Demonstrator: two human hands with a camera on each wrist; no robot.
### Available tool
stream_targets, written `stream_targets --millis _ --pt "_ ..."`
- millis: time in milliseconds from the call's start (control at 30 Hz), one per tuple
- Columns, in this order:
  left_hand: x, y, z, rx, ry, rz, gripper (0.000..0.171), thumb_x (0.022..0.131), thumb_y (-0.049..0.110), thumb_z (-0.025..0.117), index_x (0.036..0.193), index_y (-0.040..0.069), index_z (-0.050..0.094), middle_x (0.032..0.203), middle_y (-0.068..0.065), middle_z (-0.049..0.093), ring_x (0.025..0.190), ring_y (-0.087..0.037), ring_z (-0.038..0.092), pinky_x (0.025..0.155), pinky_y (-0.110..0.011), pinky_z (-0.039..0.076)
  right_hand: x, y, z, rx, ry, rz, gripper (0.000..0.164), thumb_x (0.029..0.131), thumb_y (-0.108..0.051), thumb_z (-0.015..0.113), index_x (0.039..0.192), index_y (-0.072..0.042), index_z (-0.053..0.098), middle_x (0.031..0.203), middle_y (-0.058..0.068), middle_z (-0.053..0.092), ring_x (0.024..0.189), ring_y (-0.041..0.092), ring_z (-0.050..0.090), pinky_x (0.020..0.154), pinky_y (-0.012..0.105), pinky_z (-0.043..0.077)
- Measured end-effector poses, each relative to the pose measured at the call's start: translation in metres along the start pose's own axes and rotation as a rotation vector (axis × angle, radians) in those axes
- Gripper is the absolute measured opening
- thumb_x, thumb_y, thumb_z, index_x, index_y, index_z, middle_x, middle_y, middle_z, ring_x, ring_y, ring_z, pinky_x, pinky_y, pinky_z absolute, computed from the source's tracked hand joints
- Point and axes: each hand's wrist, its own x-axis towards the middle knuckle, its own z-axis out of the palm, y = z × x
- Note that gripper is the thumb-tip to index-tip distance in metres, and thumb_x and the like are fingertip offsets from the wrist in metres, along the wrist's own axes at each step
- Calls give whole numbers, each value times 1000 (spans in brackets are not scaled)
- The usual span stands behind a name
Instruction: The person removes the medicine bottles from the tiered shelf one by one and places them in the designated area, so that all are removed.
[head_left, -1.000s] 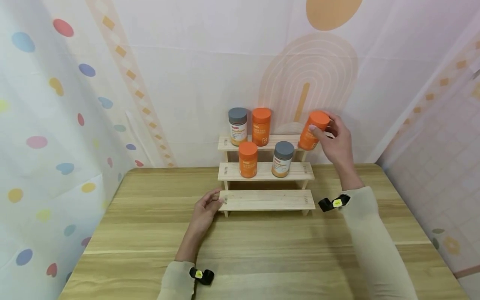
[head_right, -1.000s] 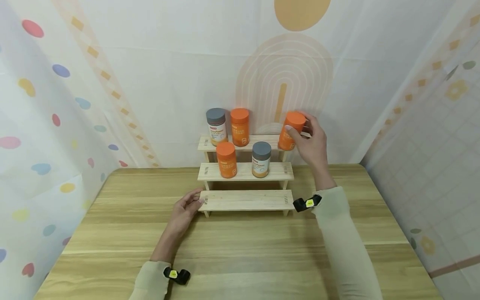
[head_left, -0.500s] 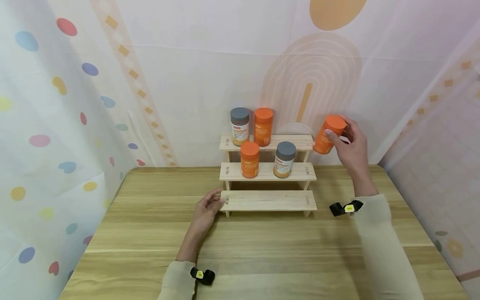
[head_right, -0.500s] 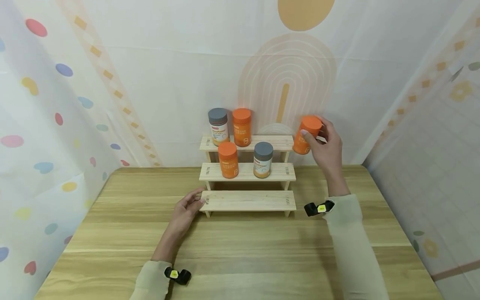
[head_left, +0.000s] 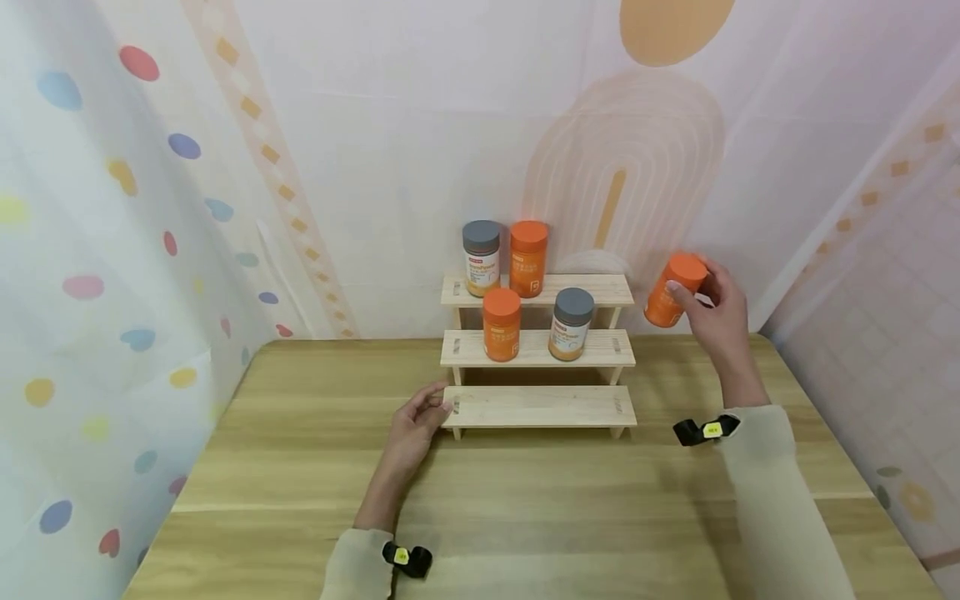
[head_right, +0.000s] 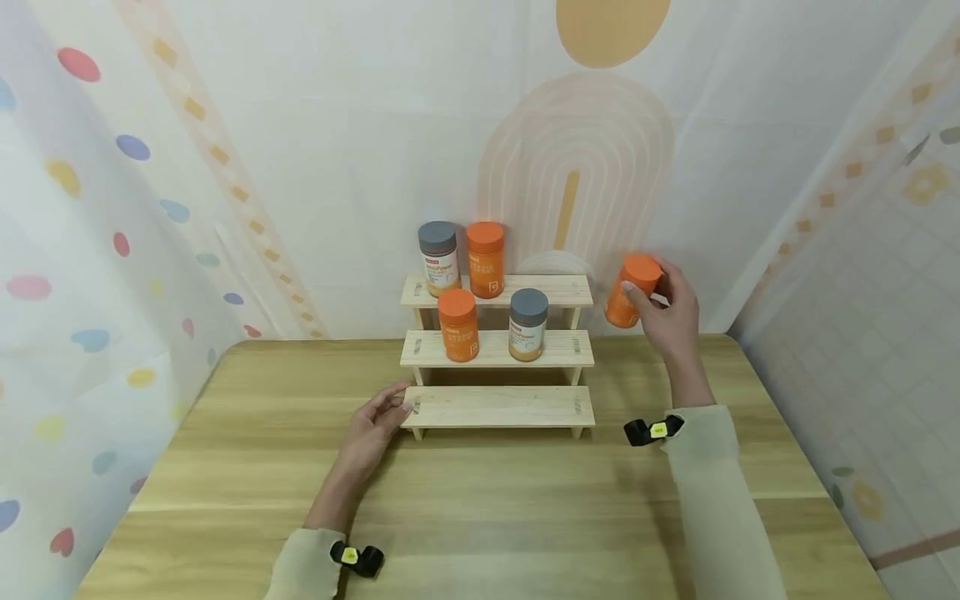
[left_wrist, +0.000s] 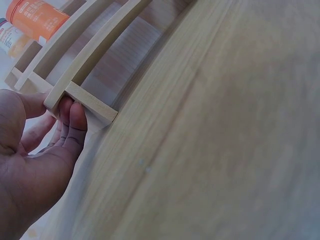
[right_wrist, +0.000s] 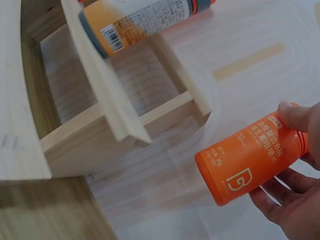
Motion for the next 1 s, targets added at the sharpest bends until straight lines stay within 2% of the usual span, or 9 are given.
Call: stream_targets --millis 200,400,600,733,800,933,1000 --pt "-1 -3 1 -1 13 1 40 102 11 63 142 13 59 116 -11 59 101 -14 62 85 -18 53 -4 24 1 -19 -33 14 65 100 -34 67 158 -22 39 147 13 55 117 4 52 95 23 46" --pt "0 -2 1 4 1 1 42 103 12 62 145 12 56 117 -10 59 104 -14 62 90 -17 53 -8 40 2 -45 -80 36 68 100 -39 67 159 -24 38 148 15 54 122 11 53 106 38 48" --pt "-1 -3 0 -6 -6 -6 43 103 11 62 146 12 56 119 -12 59 107 -16 63 89 -18 54 -12 57 5 -21 -94 42 67 101 -31 67 159 -20 38 150 15 53 122 8 53 103 29 49" --pt "-2 -3 0 2 -4 -1 42 103 13 63 144 14 57 119 -11 60 108 -17 63 90 -19 54 -14 69 5 -37 -111 60 65 102 -27 65 160 -17 37 152 17 51 121 4 51 106 32 48" --pt "-2 -3 0 4 -2 1 42 103 13 63 144 15 57 119 -10 60 108 -18 63 90 -19 54 -15 74 5 -35 -122 69 64 102 -26 65 160 -16 37 152 17 50 121 5 50 104 30 47" --pt "-3 -3 0 1 -1 2 42 102 13 63 144 16 57 119 -10 60 107 -18 63 90 -19 54 -18 83 5 -43 -143 77 65 102 -28 65 160 -16 36 152 18 50 129 18 51 105 32 46" --pt "-3 -3 0 -4 -3 3 43 102 13 63 144 16 57 119 -11 60 107 -18 63 90 -19 54 -18 88 5 -48 -153 80 66 103 -27 64 161 -14 35 153 19 49 134 26 50 109 39 46"
